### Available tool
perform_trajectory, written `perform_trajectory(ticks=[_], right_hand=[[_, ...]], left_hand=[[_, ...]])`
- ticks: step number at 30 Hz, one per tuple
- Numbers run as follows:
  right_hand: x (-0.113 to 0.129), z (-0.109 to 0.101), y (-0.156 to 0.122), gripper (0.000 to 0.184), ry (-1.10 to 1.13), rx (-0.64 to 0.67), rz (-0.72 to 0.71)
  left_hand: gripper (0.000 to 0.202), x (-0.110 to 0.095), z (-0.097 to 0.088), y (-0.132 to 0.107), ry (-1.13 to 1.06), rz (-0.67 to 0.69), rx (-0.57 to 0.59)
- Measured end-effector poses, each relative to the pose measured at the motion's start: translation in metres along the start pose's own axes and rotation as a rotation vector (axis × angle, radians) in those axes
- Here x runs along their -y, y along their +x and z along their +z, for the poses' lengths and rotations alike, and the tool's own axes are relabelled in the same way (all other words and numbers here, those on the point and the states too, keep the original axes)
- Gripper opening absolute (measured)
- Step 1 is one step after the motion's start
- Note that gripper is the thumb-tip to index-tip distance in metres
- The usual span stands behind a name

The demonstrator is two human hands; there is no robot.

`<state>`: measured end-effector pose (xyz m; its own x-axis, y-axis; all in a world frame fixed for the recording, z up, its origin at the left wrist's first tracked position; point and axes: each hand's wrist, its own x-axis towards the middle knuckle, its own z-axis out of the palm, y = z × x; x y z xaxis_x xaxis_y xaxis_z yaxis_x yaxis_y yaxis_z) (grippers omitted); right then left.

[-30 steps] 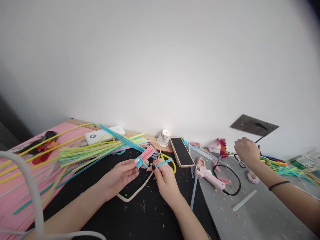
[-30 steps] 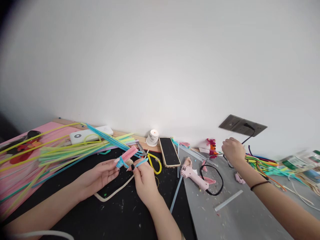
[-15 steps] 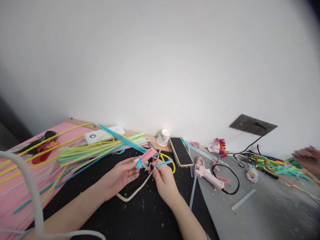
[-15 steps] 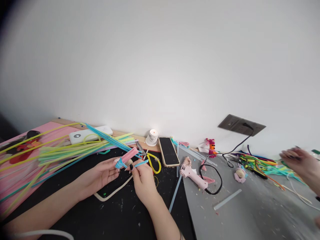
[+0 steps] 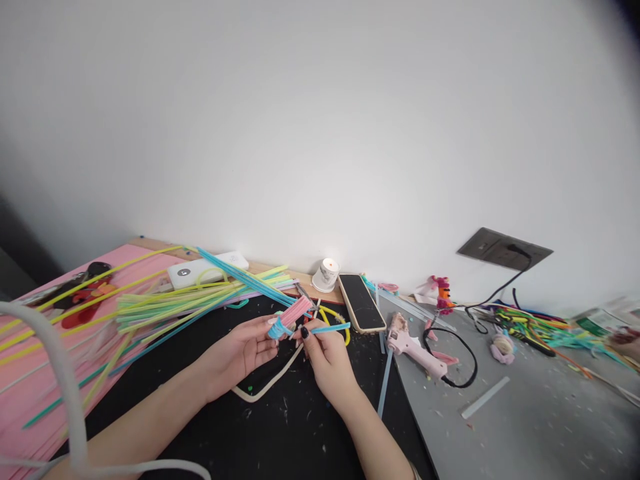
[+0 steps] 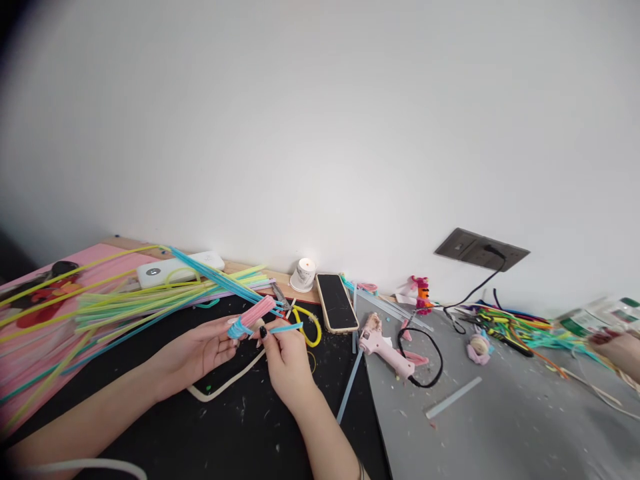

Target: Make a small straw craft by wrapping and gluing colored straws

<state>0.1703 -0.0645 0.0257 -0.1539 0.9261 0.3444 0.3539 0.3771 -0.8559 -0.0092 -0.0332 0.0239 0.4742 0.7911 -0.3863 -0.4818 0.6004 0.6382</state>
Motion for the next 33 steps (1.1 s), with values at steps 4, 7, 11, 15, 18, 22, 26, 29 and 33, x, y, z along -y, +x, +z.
perform_trajectory(ticks=[4, 7, 11, 15, 18, 22, 26, 29, 33], right_hand=[[-0.0035, 0.0007, 0.0005, 0.026, 0.05, -0.012, 0.024], [-0.0029, 0.0006, 0.0007, 0.022, 0.133, -0.034, 0.085], [0.0016, -0.0003, 0.0014, 0.013, 0.201, -0.081, 0.201], [0.0022, 0.0005, 0.0026, 0.012, 0.305, -0.138, 0.273], [0.0005, 0.0016, 0.0033, 0.015, 0.371, -0.145, 0.281], [-0.0015, 0.0021, 0.0037, 0.014, 0.421, -0.144, 0.29], [-0.0026, 0.001, 0.0036, 0.014, 0.479, -0.113, 0.276], [-0.0021, 0.0001, 0.0031, 0.014, 0.518, -0.086, 0.237], [0.0006, 0.002, 0.0024, 0.014, 0.554, -0.091, 0.216]], left_hand=[[0.019, 0.0003, 0.0002, -0.0012, -0.002, -0.002, -0.004], [0.017, 0.0009, -0.0015, -0.0008, -0.01, -0.018, 0.01], [0.015, 0.0005, -0.0022, -0.0008, -0.032, -0.032, 0.048], [0.016, -0.0005, 0.0003, -0.0033, -0.041, -0.035, 0.059], [0.018, -0.0006, 0.0012, -0.0044, -0.044, -0.057, 0.065], [0.022, 0.0001, 0.0001, -0.0035, -0.034, -0.07, 0.099], [0.026, -0.0007, 0.0, -0.0047, -0.021, -0.105, 0.177], [0.025, -0.0025, 0.0007, -0.0074, -0.018, -0.128, 0.209], [0.023, -0.0041, 0.0001, -0.0086, -0.013, -0.142, 0.23]])
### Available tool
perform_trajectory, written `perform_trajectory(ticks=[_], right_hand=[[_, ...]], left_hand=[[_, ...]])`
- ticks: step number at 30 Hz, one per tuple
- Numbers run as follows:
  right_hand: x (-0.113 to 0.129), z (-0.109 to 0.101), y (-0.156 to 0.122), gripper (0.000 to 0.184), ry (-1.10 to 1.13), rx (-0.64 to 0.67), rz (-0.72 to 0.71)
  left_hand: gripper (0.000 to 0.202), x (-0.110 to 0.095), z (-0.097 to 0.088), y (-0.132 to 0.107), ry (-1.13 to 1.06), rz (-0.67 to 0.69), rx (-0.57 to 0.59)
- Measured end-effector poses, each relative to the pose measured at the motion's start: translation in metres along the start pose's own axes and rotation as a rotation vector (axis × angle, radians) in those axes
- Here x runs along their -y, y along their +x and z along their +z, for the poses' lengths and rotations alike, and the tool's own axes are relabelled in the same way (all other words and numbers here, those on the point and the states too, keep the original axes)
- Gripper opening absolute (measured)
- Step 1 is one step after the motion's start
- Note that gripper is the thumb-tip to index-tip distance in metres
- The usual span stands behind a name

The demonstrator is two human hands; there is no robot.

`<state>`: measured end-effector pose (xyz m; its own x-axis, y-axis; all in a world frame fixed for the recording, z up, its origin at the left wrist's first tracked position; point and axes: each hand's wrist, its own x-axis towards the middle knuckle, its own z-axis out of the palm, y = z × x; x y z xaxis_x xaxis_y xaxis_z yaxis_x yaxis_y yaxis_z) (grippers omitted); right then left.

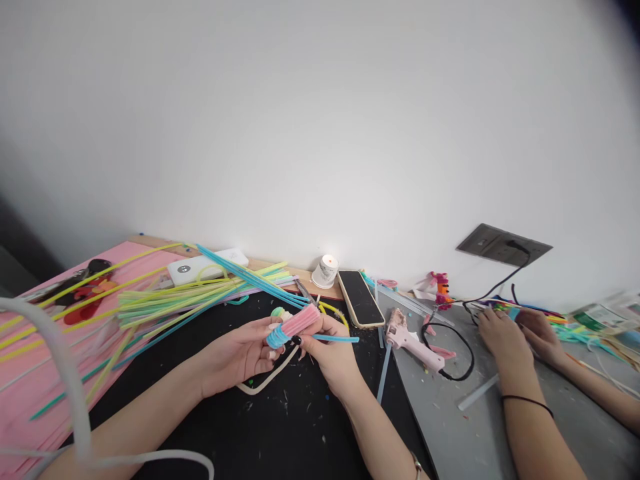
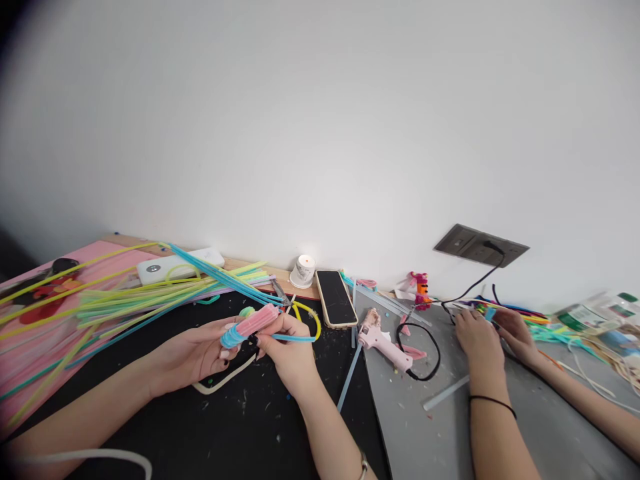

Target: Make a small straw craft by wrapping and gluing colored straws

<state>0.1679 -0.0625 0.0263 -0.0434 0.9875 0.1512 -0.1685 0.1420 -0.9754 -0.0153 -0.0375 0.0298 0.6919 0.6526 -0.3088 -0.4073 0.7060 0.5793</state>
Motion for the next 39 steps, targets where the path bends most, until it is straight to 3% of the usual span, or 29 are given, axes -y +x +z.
perform_trajectory(ticks=[5, 10, 16, 23, 29, 35, 39], right_hand=[[0.002, 0.005, 0.0, 0.026, 0.101, -0.02, 0.019], [0.009, 0.005, -0.001, 0.04, 0.057, 0.077, 0.046], [0.013, 0.004, -0.003, 0.022, 0.012, 0.117, 0.055], [0.005, 0.003, -0.003, 0.02, 0.126, 0.105, 0.101], [-0.001, 0.005, -0.001, 0.028, 0.287, -0.014, 0.265], [-0.002, 0.002, 0.002, 0.02, 0.389, -0.073, 0.347], [-0.003, 0.003, 0.0, 0.017, 0.388, -0.071, 0.386]], left_hand=[[0.02, 0.001, -0.003, 0.0, 0.008, -0.027, 0.018], [0.024, 0.0, -0.003, -0.002, 0.032, -0.059, 0.022], [0.026, 0.0, 0.0, -0.001, 0.073, -0.076, 0.015], [0.02, 0.003, 0.005, 0.0, 0.107, -0.079, 0.014], [0.028, 0.01, 0.003, 0.01, 0.353, 0.182, -0.056], [0.035, 0.013, 0.007, 0.007, 0.708, 0.519, -0.212], [0.032, 0.012, 0.01, 0.003, 0.787, 0.621, -0.253]])
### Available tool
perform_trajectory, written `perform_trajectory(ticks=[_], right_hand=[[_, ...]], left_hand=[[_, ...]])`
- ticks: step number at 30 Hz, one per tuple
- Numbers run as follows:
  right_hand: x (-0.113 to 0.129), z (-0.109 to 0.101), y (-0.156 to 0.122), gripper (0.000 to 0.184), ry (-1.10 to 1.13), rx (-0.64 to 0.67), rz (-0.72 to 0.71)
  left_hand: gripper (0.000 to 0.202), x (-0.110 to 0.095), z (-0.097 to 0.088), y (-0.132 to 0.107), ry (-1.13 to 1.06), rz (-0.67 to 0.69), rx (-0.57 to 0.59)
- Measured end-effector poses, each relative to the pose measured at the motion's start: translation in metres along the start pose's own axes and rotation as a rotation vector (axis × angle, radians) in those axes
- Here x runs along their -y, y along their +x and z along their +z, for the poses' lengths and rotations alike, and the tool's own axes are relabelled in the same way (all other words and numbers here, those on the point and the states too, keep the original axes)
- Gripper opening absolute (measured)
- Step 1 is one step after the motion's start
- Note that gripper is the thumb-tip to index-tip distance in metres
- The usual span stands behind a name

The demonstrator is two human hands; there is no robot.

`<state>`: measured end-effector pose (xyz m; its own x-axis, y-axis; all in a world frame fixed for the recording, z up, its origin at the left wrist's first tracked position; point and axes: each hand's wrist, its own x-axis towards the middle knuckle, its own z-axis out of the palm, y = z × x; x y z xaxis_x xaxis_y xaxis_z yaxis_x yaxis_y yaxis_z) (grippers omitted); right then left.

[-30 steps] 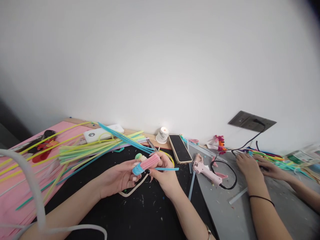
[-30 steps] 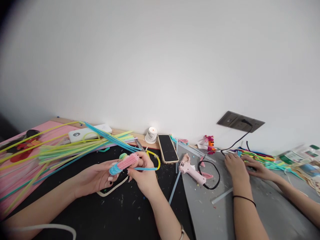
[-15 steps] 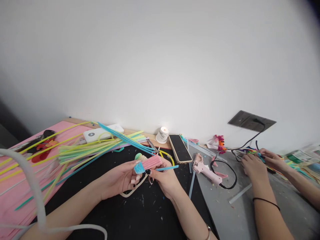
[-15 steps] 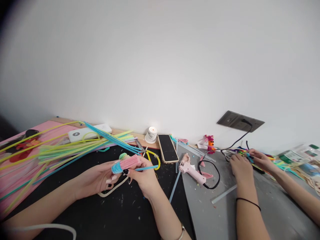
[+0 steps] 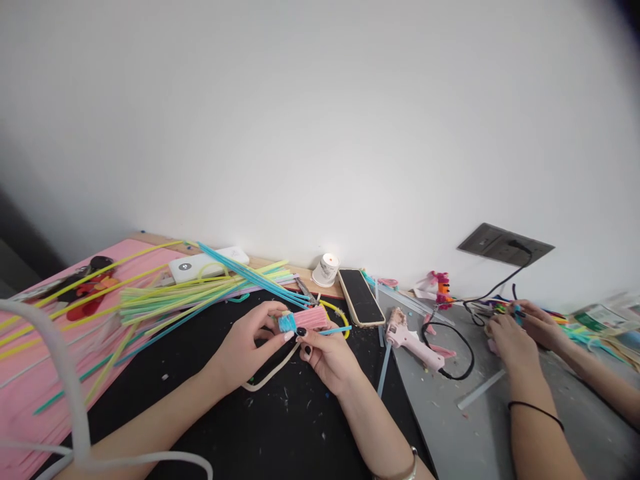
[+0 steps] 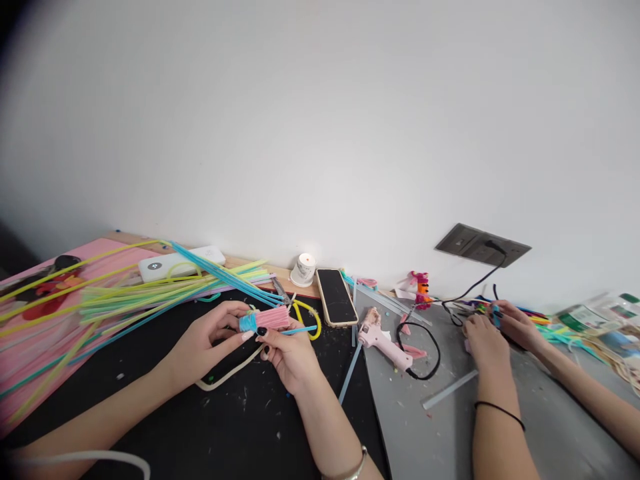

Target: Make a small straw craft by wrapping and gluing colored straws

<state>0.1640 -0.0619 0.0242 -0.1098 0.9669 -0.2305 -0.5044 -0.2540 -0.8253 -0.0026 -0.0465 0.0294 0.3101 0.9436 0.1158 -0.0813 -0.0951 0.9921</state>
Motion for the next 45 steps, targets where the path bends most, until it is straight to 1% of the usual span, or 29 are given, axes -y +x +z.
perform_trajectory(ticks=[3, 8, 13, 20, 22, 27, 29, 32, 34, 37, 39, 41, 43, 45], right_hand=[[-0.001, 0.001, -0.001, 0.021, -0.001, 0.005, 0.002], [-0.001, 0.002, 0.0, 0.022, -0.004, 0.028, 0.001], [-0.001, 0.003, 0.0, 0.022, -0.027, 0.019, -0.003], [-0.004, 0.003, 0.0, 0.03, -0.024, 0.024, -0.004], [-0.007, 0.004, 0.001, 0.034, -0.046, -0.005, -0.056], [-0.013, 0.005, 0.003, 0.042, -0.177, -0.14, -0.29], [-0.014, 0.004, 0.003, 0.046, -0.232, -0.159, -0.332], [-0.011, 0.002, 0.003, 0.049, -0.32, -0.16, -0.394], [-0.008, 0.001, 0.001, 0.044, -0.407, -0.146, -0.452], [-0.003, 0.002, -0.003, 0.028, -0.541, -0.099, -0.512], [-0.001, 0.004, -0.005, 0.016, -0.581, -0.047, -0.552], [-0.001, 0.005, -0.007, 0.007, -0.57, -0.007, -0.573], [0.0, 0.004, -0.007, 0.004, -0.54, -0.03, -0.548], [0.001, 0.001, -0.006, 0.006, -0.52, -0.101, -0.494]], left_hand=[[0.026, 0.005, 0.0, 0.0, 0.037, 0.033, -0.027], [0.025, 0.01, 0.0, 0.0, 0.065, 0.058, -0.046], [0.023, 0.009, 0.001, -0.001, 0.025, 0.048, -0.07], [0.022, 0.009, 0.0, 0.001, 0.02, 0.029, -0.093], [0.022, 0.007, 0.0, 0.001, 0.046, 0.021, -0.108], [0.021, 0.003, 0.0, 0.002, 0.144, -0.007, -0.107], [0.02, 0.003, 0.0, 0.002, 0.168, 0.001, -0.11], [0.018, 0.005, -0.002, 0.003, 0.203, 0.025, -0.149], [0.018, 0.007, -0.003, 0.003, 0.236, 0.043, -0.166], [0.017, 0.009, -0.004, 0.004, 0.294, 0.075, -0.149], [0.017, 0.011, -0.005, 0.004, 0.333, 0.105, -0.123], [0.016, 0.013, -0.005, 0.003, 0.368, 0.139, -0.086], [0.017, 0.013, -0.006, 0.003, 0.395, 0.165, -0.025], [0.017, 0.013, -0.006, 0.003, 0.415, 0.178, 0.042]])
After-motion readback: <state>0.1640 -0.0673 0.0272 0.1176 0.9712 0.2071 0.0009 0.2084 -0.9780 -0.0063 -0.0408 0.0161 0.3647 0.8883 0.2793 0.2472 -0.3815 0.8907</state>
